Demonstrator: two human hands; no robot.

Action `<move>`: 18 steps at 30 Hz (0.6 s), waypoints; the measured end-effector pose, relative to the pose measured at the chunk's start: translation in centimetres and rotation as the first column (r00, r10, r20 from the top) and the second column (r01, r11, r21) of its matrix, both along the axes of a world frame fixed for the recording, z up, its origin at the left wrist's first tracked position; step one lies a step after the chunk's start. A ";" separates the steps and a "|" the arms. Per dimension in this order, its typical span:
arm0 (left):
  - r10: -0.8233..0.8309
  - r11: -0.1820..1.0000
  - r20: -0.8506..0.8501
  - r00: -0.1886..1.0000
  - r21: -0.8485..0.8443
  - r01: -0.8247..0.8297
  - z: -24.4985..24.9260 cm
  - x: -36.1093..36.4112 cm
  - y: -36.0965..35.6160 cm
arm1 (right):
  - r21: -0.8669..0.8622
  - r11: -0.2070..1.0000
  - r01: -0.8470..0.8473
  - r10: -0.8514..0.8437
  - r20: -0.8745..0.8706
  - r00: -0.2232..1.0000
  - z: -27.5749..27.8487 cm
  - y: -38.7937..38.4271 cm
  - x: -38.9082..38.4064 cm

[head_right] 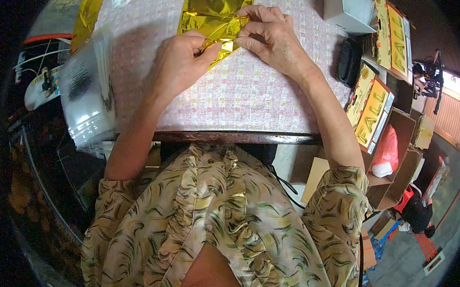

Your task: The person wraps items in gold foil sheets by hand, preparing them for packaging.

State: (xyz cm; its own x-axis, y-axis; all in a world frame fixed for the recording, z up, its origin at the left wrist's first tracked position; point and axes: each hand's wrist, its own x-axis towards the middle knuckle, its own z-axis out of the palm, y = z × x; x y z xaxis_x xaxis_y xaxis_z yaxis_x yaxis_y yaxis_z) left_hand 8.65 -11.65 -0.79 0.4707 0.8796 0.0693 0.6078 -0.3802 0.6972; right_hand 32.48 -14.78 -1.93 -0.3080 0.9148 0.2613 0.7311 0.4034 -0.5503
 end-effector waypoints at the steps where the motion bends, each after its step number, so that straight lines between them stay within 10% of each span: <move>1: 0.006 1.000 -0.018 1.000 -0.014 -0.007 -0.3 0.0 0.2 | -0.002 1.000 -0.001 0.001 -0.001 1.000 0.1 0.0 -0.2; 18: -0.060 0.984 -0.290 0.955 -0.180 0.007 1.0 0.2 2.0 | 0.051 0.962 0.269 -0.271 0.039 0.962 -0.2 -0.9 -2.1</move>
State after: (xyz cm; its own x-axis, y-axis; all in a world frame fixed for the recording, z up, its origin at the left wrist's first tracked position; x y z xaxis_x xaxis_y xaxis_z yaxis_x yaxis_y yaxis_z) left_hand 8.89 -9.65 0.20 0.4762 0.8489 -0.2294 0.7841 -0.2918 0.5478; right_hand 30.40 -15.73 -2.12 -0.0631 0.9531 0.2959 0.8399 0.2109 -0.5002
